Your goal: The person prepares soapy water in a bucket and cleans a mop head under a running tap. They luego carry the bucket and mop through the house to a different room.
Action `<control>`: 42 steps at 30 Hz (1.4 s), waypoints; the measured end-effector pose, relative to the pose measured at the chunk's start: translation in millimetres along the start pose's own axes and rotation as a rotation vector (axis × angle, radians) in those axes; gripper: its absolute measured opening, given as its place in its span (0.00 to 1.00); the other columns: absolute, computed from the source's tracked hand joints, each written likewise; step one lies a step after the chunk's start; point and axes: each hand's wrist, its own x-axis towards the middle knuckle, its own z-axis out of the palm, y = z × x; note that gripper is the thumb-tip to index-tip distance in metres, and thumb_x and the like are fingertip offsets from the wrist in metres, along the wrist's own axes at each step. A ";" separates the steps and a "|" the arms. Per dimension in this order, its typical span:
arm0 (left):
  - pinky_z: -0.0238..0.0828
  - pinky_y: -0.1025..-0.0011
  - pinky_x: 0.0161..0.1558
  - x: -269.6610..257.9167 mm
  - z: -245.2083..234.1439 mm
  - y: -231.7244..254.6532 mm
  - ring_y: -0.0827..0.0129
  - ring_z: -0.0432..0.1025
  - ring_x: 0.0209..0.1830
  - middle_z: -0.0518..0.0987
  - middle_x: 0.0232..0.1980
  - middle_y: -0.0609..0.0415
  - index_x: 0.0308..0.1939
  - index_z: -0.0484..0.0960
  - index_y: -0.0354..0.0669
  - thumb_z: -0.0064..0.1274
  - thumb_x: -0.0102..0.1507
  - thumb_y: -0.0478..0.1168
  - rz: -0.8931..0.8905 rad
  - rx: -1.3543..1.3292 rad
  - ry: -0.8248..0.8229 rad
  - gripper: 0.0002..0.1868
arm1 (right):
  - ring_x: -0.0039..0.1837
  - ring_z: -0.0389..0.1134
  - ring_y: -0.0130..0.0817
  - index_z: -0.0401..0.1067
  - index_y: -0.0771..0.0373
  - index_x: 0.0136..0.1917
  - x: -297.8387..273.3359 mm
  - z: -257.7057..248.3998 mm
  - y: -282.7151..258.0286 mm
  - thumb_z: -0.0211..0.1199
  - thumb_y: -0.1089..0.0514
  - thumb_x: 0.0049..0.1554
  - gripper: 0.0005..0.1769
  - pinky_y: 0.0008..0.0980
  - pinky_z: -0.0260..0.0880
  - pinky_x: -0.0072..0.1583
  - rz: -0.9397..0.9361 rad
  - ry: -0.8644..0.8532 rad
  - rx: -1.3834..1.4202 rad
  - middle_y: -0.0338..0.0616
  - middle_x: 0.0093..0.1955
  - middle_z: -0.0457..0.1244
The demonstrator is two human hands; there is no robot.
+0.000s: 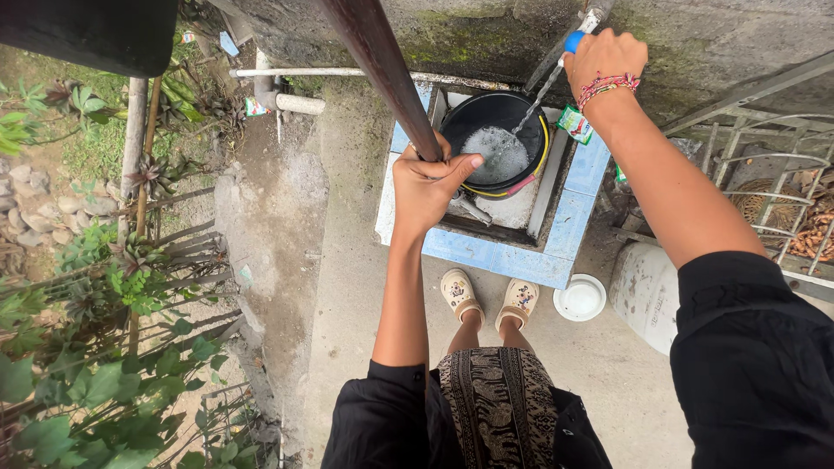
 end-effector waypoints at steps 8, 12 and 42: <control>0.65 0.73 0.35 3.8 -0.3 8.4 0.78 0.64 0.34 0.69 0.36 0.60 0.37 0.90 0.35 0.71 0.58 0.33 0.010 0.070 -0.016 0.06 | 0.43 0.73 0.43 0.82 0.51 0.40 8.4 1.7 -12.1 0.49 0.36 0.70 0.29 0.41 0.65 0.41 0.011 -0.135 -0.089 0.40 0.36 0.71; 0.67 0.74 0.35 5.3 -0.9 15.0 0.79 0.65 0.33 0.70 0.36 0.61 0.33 0.90 0.35 0.70 0.58 0.33 0.007 0.058 -0.014 0.05 | 0.42 0.73 0.41 0.81 0.52 0.39 5.5 1.3 -12.1 0.47 0.35 0.71 0.32 0.40 0.64 0.40 0.010 -0.140 -0.071 0.39 0.35 0.70; 0.58 0.73 0.36 -2.8 -35.8 14.3 0.76 0.62 0.34 0.69 0.32 0.60 0.40 0.90 0.38 0.72 0.57 0.32 0.136 0.172 -0.037 0.09 | 0.78 0.51 0.58 0.50 0.47 0.82 -195.3 244.6 -193.2 0.65 0.36 0.58 0.45 0.62 0.58 0.71 1.692 -0.967 1.893 0.53 0.84 0.42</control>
